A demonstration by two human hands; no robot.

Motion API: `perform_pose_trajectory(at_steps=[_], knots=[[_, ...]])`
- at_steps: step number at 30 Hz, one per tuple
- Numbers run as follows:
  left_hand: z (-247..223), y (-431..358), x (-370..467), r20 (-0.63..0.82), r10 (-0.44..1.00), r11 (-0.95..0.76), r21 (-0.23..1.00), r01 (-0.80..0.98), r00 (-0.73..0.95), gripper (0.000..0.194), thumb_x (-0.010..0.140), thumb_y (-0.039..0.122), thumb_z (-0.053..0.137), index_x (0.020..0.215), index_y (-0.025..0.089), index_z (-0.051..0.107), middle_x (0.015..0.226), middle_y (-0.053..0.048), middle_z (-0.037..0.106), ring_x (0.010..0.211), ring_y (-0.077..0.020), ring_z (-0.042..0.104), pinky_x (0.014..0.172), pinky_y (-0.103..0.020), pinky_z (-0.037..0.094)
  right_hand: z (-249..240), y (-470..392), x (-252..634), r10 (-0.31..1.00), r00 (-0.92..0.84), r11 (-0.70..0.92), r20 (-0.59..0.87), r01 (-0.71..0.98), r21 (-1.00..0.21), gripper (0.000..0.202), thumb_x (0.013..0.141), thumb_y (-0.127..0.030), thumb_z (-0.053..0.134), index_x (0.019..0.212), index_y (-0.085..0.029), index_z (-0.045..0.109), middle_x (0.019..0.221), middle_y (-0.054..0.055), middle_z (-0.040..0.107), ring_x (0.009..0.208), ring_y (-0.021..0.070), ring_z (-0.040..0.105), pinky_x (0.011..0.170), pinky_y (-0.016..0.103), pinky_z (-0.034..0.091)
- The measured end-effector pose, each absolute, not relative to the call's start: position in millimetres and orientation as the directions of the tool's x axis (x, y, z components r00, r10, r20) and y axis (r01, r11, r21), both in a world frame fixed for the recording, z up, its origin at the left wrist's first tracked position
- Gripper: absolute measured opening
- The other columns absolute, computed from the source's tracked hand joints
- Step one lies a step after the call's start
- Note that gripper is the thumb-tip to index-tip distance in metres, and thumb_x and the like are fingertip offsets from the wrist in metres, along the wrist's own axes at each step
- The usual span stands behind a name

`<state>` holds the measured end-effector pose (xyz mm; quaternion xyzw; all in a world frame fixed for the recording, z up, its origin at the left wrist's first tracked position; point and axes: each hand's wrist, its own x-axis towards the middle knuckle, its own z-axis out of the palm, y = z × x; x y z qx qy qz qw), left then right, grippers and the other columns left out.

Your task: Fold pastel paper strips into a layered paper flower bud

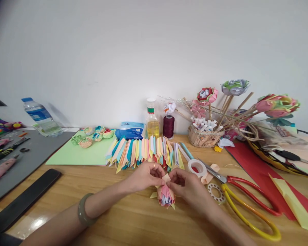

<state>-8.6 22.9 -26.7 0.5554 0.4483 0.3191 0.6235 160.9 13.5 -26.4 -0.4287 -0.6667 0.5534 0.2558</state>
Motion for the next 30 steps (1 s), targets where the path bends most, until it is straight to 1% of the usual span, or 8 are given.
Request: perform_pose_trajectory(at_steps=[3,7,12,16,19,25,27,30], knots=[[-25,21,-8,-0.204,0.899,0.163,0.977,0.135,0.388,0.007,0.057,0.012,0.062,0.061,0.012,0.057,0.057,0.002,0.055,0.054,-0.0075,0.049,0.056,-0.021,0.041,-28,14,160,0.864,-0.495,0.08,-0.098,0.326,-0.942,0.011,0.077,-0.026,0.053,0.074,-0.016,0.055,0.064,-0.003,0.054,0.057,0.01,0.05,0.052,0.021,0.038],[-25,19,-7,-0.202,0.906,0.151,0.975,0.163,0.372,0.006,0.057,0.013,0.063,0.061,0.012,0.058,0.057,0.002,0.055,0.054,-0.0077,0.049,0.055,-0.02,0.04,-26,12,158,0.888,-0.454,0.133,-0.073,0.405,-0.904,0.015,0.076,-0.027,0.052,0.066,-0.017,0.052,0.058,-0.004,0.051,0.054,0.0099,0.046,0.049,0.021,0.035],[-31,21,-7,-0.179,0.919,0.147,0.982,0.116,0.352,0.013,0.058,0.02,0.066,0.065,0.011,0.059,0.061,0.0,0.058,0.057,-0.0087,0.052,0.059,-0.022,0.042,-21,9,157,0.906,-0.423,0.181,-0.021,0.432,-0.883,0.021,0.079,-0.033,0.049,0.064,-0.018,0.05,0.06,-0.002,0.052,0.058,0.0117,0.048,0.052,0.022,0.038],[-30,26,-11,-0.209,0.888,0.184,0.978,0.1,0.409,0.014,0.056,0.016,0.065,0.068,0.011,0.059,0.063,0.0,0.059,0.059,-0.0085,0.053,0.064,-0.023,0.043,-21,9,159,0.919,-0.393,0.188,-0.003,0.448,-0.874,0.024,0.08,-0.037,0.048,0.065,-0.018,0.051,0.061,-0.002,0.051,0.058,0.0115,0.047,0.052,0.022,0.037],[-30,28,-13,-0.201,0.877,0.161,0.979,0.129,0.436,0.009,0.058,0.015,0.063,0.066,0.012,0.06,0.062,0.001,0.059,0.058,-0.0088,0.053,0.063,-0.023,0.043,-23,11,161,0.92,-0.393,0.186,-0.009,0.455,-0.871,0.024,0.08,-0.037,0.049,0.068,-0.018,0.053,0.063,-0.001,0.053,0.06,0.0122,0.048,0.054,0.022,0.038],[-28,23,-13,-0.173,0.913,0.089,0.968,0.233,0.369,0.012,0.059,0.021,0.062,0.068,0.013,0.062,0.065,-0.001,0.061,0.06,-0.0103,0.054,0.059,-0.022,0.042,-25,17,163,0.875,-0.465,0.074,-0.135,0.404,-0.912,0.019,0.074,-0.036,0.055,0.073,-0.017,0.057,0.066,0.0,0.058,0.06,0.0131,0.054,0.054,0.023,0.041],[-25,20,-13,-0.151,0.919,0.046,0.959,0.281,0.363,0.012,0.061,0.023,0.061,0.069,0.013,0.062,0.066,-0.001,0.062,0.062,-0.0107,0.054,0.058,-0.021,0.042,-24,16,163,0.881,-0.455,0.095,-0.131,0.44,-0.893,0.018,0.074,-0.034,0.055,0.071,-0.017,0.058,0.063,-0.001,0.058,0.058,0.0129,0.053,0.051,0.022,0.04],[-22,15,-13,-0.099,0.921,-0.043,0.936,0.349,0.378,0.009,0.063,0.02,0.058,0.069,0.014,0.061,0.067,-0.001,0.062,0.062,-0.0105,0.053,0.057,-0.021,0.041,-22,13,161,0.901,-0.43,0.203,-0.059,0.536,-0.82,0.018,0.076,-0.032,0.05,0.068,-0.018,0.058,0.062,-0.001,0.06,0.057,0.0138,0.055,0.051,0.023,0.041]])
